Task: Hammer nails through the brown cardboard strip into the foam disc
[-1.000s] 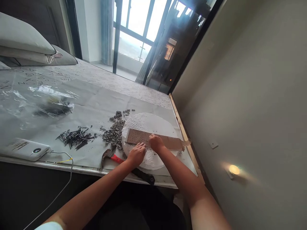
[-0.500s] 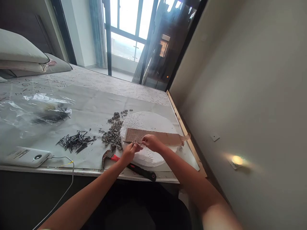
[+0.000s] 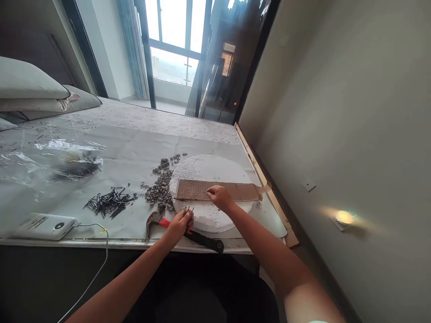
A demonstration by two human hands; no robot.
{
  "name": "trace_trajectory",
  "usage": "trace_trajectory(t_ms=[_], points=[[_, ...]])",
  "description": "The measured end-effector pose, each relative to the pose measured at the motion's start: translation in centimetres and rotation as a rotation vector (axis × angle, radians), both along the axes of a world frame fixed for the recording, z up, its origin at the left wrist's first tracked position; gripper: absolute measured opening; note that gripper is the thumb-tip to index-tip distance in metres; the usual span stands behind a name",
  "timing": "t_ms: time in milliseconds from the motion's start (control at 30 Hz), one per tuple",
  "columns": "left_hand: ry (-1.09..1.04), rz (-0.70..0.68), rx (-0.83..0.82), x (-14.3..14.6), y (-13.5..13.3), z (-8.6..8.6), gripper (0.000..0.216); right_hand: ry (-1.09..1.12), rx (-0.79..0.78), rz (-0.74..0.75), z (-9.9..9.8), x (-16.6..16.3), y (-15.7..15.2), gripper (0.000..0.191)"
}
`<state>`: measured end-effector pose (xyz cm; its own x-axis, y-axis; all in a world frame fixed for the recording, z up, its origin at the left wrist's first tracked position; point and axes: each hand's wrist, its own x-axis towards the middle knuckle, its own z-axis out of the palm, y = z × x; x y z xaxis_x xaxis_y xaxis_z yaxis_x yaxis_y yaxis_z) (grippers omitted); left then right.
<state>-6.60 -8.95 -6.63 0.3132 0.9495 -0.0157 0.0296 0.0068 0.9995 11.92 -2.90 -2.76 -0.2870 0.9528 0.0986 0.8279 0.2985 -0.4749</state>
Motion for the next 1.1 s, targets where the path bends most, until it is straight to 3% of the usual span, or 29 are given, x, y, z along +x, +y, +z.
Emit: trace_trajectory(t_ms=[100,167,300,500,700,1100], points=[[0.355,0.104,0.391,0.2,0.5,0.2,0.029,-0.175,0.074,-0.071,-0.6,0.7,1.7,0.028],[0.502,0.090,0.618,0.6,1.2,0.2,0.021,-0.298,0.079,-0.053,-1.0,0.5,2.4,0.025],[0.675,0.007,0.835,1.7,3.0,-0.8,0.016,-0.502,0.102,0.027,-1.6,-0.5,2.9,0.024],[0.784,-0.022,0.846,2.7,4.4,-3.0,0.018,-0.686,0.142,0.149,-1.5,-0.9,3.1,0.026],[0.787,-0.014,0.829,2.7,4.6,-3.2,0.021,-0.744,0.156,0.245,-0.9,-1.0,3.1,0.026],[0.788,0.020,0.794,2.9,4.6,-2.8,0.026,-0.547,0.103,0.063,1.2,-1.1,3.2,0.021]])
